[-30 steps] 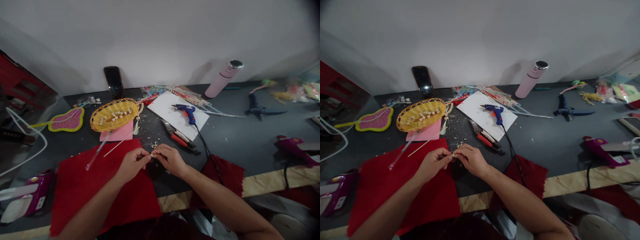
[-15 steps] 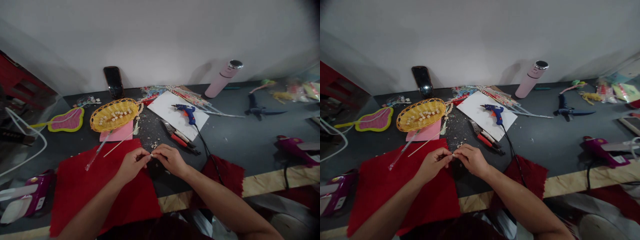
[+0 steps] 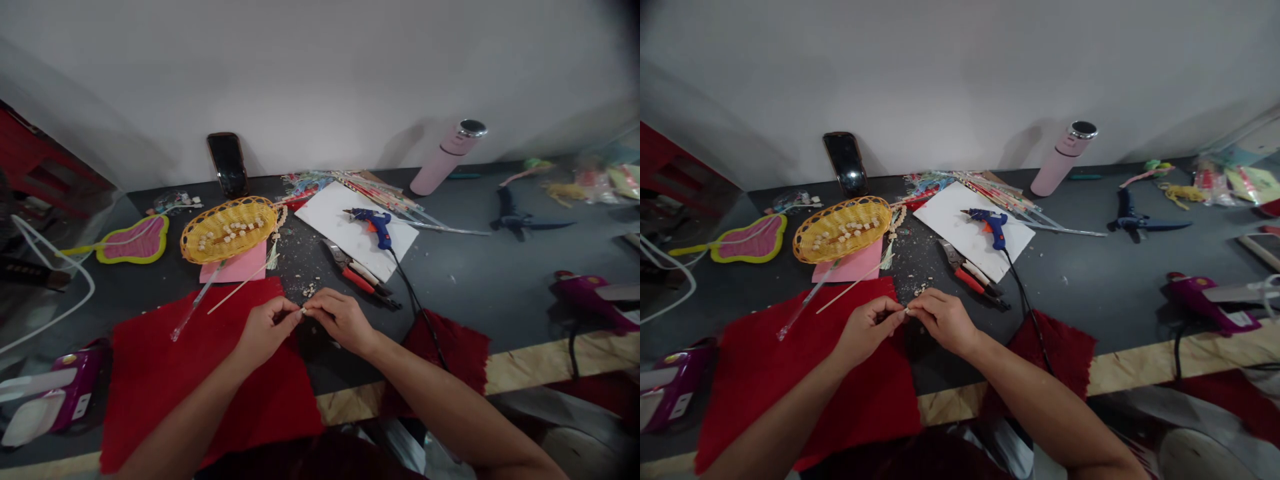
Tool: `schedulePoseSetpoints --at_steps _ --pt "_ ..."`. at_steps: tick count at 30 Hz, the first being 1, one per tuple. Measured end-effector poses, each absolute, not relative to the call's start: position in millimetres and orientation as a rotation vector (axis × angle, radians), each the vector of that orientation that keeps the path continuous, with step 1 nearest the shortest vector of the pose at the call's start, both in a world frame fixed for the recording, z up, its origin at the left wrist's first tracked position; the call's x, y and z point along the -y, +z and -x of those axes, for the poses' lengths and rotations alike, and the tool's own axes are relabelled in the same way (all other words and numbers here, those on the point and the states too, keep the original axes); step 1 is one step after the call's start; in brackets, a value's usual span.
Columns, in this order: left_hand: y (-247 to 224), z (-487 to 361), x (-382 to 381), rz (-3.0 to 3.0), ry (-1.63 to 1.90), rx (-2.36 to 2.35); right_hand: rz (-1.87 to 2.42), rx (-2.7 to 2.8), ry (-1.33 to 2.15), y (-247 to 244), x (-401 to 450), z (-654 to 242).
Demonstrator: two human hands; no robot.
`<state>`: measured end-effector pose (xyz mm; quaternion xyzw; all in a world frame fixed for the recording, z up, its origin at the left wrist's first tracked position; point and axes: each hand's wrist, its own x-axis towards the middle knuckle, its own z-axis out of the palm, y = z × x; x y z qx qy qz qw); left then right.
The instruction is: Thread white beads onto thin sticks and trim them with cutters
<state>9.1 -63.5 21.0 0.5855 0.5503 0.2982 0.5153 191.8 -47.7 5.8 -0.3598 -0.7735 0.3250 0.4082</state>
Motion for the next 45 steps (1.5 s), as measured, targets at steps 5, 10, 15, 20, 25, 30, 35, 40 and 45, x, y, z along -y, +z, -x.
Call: schedulePoseSetpoints --at_steps 5,10,15,20,25,30,35,40,45 --pt "22 -9 64 -1.433 0.726 -1.340 0.913 1.955 0.810 5 48 -192" --pt "25 -9 63 -1.355 0.732 -1.332 0.911 1.943 0.828 5 48 -193" --pt "28 -9 59 -1.239 0.730 -1.304 0.927 1.978 0.831 7 47 -192" --pt "27 -8 59 -1.205 0.730 -1.296 0.970 1.993 0.791 3 46 -195" --pt "25 -6 58 -1.204 0.750 -1.316 1.161 2.123 0.559 0 37 -208" --pt "21 -4 55 -1.202 0.734 -1.322 1.230 2.218 0.391 0 28 -217" --pt "19 -5 53 -1.171 0.733 -1.310 1.323 2.211 0.375 -2 26 -221" --pt "22 -5 52 -1.119 0.745 -1.284 1.400 2.134 0.364 1 23 -221" --pt "24 -3 48 -0.976 0.782 -1.232 1.486 2.203 0.323 3 20 -214"
